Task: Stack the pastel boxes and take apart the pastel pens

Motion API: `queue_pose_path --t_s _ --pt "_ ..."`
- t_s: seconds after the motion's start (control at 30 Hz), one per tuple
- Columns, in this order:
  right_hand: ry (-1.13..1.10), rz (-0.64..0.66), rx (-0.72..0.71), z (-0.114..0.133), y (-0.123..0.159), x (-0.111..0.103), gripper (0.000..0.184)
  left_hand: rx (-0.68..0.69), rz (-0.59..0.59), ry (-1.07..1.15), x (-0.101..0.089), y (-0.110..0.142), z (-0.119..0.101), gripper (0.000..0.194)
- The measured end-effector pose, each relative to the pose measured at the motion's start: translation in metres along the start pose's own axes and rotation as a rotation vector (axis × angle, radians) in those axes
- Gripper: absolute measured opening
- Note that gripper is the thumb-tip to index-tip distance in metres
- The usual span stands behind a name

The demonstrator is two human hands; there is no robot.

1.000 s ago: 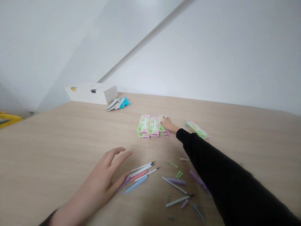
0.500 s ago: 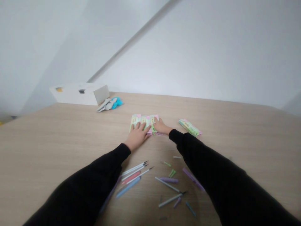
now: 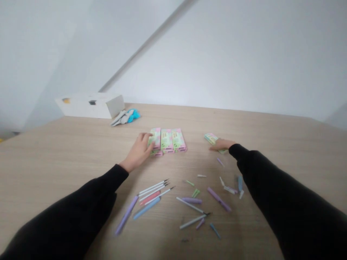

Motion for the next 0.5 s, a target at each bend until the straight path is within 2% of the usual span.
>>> queue_pose_path --t_s 0.07,0.13,0.23,0.33,0.43,0.5 --pt "-0.024 -0.001 -0.038 -0.016 0.009 0.002 0.032 -0.07 -0.031 0.036 -0.011 0.019 0.022 0.042" --pt "-0.026 0.009 -0.058 -0.021 0.01 0.003 0.026 -0.16 -0.045 0.022 -0.016 0.042 0.047 0.043" --pt "0.003 0.045 -0.102 -0.007 -0.002 0.0 0.024 -0.3 -0.025 0.017 -0.014 0.073 0.079 0.047" --pt "0.062 0.1 -0.169 0.032 -0.021 -0.001 0.033 -0.317 -0.006 0.017 -0.006 0.089 0.091 0.049" --pt "0.103 0.17 -0.322 0.093 -0.032 0.012 0.059 -0.254 0.019 0.016 0.001 0.087 0.087 0.051" --pt "0.117 0.229 -0.462 0.137 -0.032 0.026 0.07 -0.228 0.063 0.014 0.005 0.08 0.082 0.055"
Point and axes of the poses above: each hand's wrist, its own y-axis away from the middle knuckle, its own x-axis out of the palm, z = x × y, the point moved 6 cm from there along -y, towards the middle knuckle, and after that the axes turned 3 degrees about x, right-handed, at the moved point
